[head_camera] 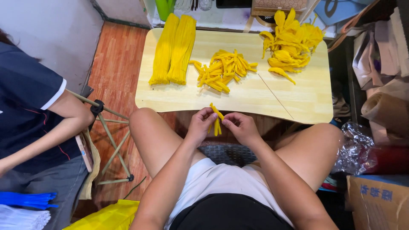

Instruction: Folding and twisting yellow fabric or paper strips into decorative shapes.

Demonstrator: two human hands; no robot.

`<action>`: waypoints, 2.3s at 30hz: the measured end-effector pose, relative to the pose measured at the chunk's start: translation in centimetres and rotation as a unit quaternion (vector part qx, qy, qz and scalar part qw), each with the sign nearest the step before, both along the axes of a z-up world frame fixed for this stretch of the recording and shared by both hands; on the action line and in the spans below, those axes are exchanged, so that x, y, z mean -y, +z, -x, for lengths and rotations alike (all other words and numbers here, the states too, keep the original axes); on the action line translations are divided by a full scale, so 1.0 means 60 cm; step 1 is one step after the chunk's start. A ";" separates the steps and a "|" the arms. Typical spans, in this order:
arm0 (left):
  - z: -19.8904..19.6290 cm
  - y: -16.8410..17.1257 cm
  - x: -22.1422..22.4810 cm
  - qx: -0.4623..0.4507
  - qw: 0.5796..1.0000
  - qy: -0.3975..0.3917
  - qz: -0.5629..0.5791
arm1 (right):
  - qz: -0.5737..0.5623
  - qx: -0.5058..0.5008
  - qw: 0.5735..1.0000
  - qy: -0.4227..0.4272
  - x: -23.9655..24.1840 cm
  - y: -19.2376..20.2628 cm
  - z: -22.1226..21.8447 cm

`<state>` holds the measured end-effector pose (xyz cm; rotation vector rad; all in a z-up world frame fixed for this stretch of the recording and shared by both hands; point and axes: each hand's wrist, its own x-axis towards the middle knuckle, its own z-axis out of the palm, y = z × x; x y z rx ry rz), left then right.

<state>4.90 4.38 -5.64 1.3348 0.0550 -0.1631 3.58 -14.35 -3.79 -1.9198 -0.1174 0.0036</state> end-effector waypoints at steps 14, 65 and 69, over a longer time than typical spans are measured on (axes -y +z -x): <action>-0.026 -0.016 -0.005 -0.038 0.983 0.136 0.119 | 0.144 0.170 0.972 -0.080 0.077 0.003 -0.046; -0.012 0.037 -0.021 0.389 0.805 0.028 -0.448 | -0.113 -0.137 0.984 -0.036 -0.010 -0.055 -0.003; 0.004 0.024 -0.016 0.161 0.932 -0.072 -0.316 | -0.127 -0.147 0.981 -0.029 -0.015 -0.049 0.003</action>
